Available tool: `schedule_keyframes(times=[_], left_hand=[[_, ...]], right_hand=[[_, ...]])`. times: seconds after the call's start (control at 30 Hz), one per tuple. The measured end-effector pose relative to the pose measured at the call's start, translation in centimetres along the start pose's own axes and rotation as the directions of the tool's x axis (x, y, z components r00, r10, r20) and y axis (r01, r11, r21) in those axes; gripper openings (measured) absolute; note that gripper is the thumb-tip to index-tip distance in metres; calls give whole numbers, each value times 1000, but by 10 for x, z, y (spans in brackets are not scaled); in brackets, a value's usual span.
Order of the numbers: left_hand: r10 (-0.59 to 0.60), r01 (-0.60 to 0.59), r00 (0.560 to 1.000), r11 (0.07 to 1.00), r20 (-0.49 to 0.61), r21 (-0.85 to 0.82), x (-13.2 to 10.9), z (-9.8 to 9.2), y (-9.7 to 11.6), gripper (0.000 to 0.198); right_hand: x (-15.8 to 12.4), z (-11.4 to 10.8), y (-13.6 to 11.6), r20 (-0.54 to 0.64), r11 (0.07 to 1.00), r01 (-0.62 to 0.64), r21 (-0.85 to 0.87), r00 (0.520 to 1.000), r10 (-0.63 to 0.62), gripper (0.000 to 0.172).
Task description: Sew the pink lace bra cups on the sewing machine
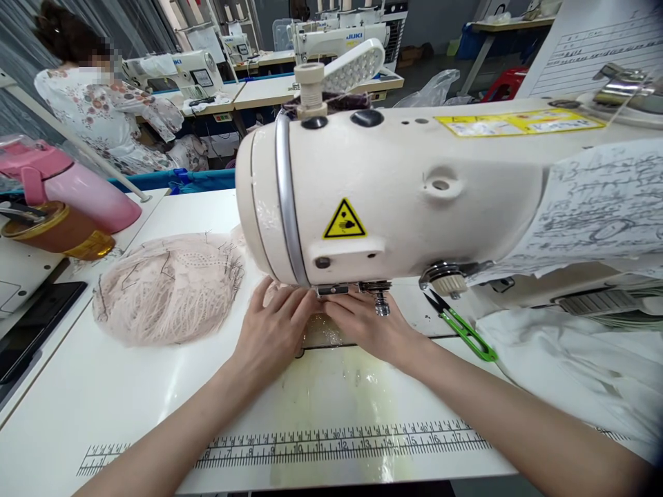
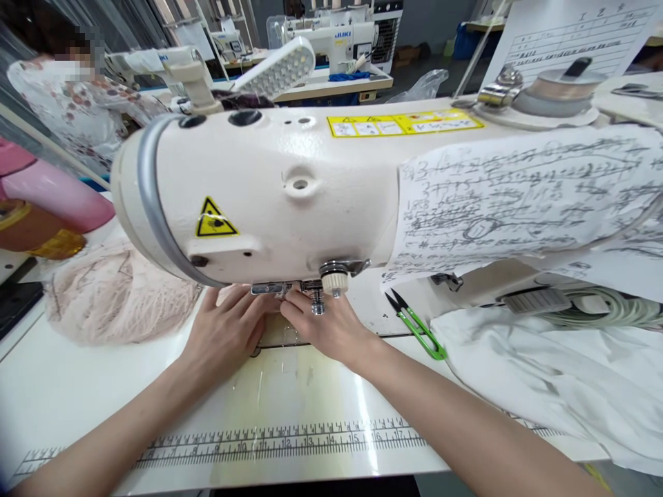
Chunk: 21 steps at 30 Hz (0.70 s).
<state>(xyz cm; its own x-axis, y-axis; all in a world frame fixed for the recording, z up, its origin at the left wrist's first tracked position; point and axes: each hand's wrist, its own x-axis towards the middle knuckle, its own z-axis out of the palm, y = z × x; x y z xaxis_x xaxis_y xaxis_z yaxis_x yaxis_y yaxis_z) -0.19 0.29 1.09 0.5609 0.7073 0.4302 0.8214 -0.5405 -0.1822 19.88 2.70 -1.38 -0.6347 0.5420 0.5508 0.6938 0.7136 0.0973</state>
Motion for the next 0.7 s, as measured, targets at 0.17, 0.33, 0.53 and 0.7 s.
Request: schedule_keyframes(times=[0.17, 0.33, 0.53, 0.7], left_hand=[[-137, 150, 987, 972, 84, -178, -3, -11, -3, 21], [-63, 65, 998, 957, 14, -283, -5, -18, -2, 11], [35, -51, 996, 976, -77, -211, -5, -20, 3, 13], [120, -141, 984, 975, -129, -174, -6, -22, 5, 12]], right_hand=[[2, 9, 2, 117, 941, -28, 336, 993, -12, 15], [2, 5, 2, 14, 929, 78, 362, 996, -89, 13], [1, -8, 4, -120, 924, 231, 304, 972, -203, 8], [2, -15, 4, -183, 886, 292, 360, 953, -240, 9]])
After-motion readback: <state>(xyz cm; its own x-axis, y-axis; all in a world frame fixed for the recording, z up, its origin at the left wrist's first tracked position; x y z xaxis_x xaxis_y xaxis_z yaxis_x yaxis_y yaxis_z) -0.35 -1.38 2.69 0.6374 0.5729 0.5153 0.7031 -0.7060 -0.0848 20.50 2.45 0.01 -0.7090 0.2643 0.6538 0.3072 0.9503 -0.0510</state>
